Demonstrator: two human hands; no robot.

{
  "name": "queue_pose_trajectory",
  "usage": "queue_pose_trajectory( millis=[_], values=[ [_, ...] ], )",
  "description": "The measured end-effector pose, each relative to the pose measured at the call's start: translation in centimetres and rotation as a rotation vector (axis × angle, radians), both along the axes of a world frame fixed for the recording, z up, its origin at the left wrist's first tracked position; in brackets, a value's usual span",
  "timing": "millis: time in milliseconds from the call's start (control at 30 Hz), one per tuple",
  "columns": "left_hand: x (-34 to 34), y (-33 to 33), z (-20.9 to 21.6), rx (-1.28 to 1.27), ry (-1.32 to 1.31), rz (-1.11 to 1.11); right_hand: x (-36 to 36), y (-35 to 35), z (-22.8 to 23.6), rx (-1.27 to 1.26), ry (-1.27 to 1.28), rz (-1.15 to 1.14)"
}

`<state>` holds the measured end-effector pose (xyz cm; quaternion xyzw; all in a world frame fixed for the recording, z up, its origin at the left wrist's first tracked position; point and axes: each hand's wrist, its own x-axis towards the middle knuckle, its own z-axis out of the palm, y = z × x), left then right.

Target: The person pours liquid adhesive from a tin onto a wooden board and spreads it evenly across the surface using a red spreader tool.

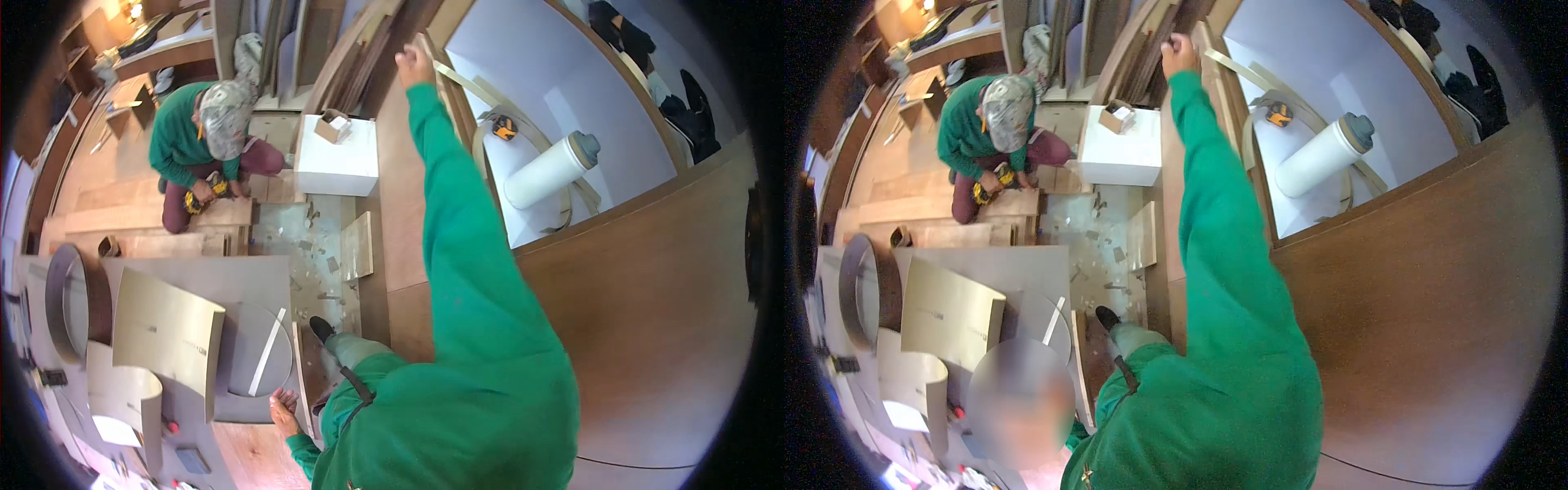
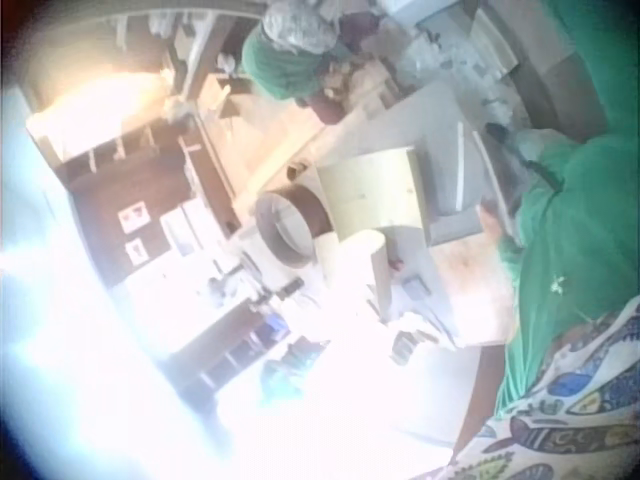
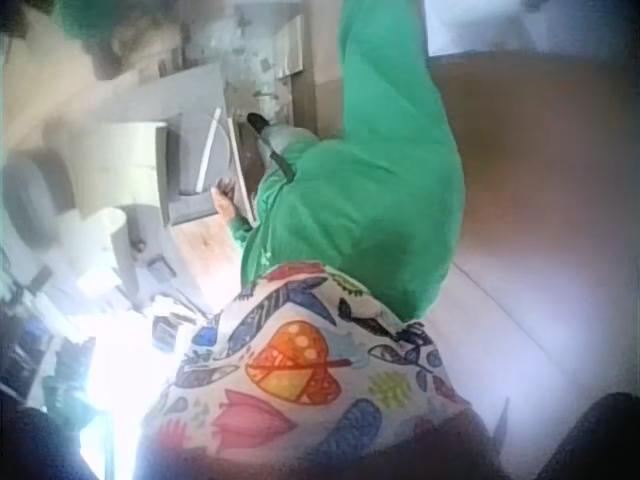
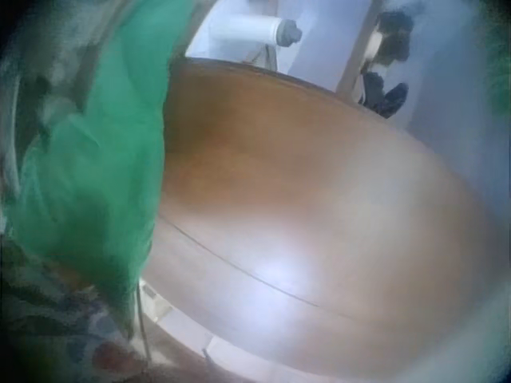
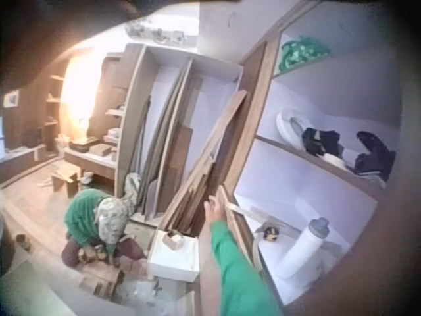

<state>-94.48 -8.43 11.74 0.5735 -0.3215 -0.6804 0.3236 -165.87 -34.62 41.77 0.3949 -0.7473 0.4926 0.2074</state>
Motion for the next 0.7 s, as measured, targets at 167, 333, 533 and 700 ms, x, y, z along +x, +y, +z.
queue_pose_trajectory(
  millis=[167,333,533,700],
  values=[
    [-1.2,-5.0,0.2,-0.054,-0.103,-0.097,-14.5,0.6,6.4,0.585,0.115,-0.243],
    [1.0,-5.9,-4.0,-0.056,-0.101,0.201,-23.6,10.1,7.0,0.848,0.0,-0.587],
    [1.3,-5.9,-4.9,0.067,-0.009,0.15,-20.2,11.3,3.4,0.914,-0.316,-0.791],
    [-2.5,-9.1,-1.9,0.078,-0.136,0.058,-19.5,12.7,7.8,0.867,-0.224,-0.854]
  ],
)
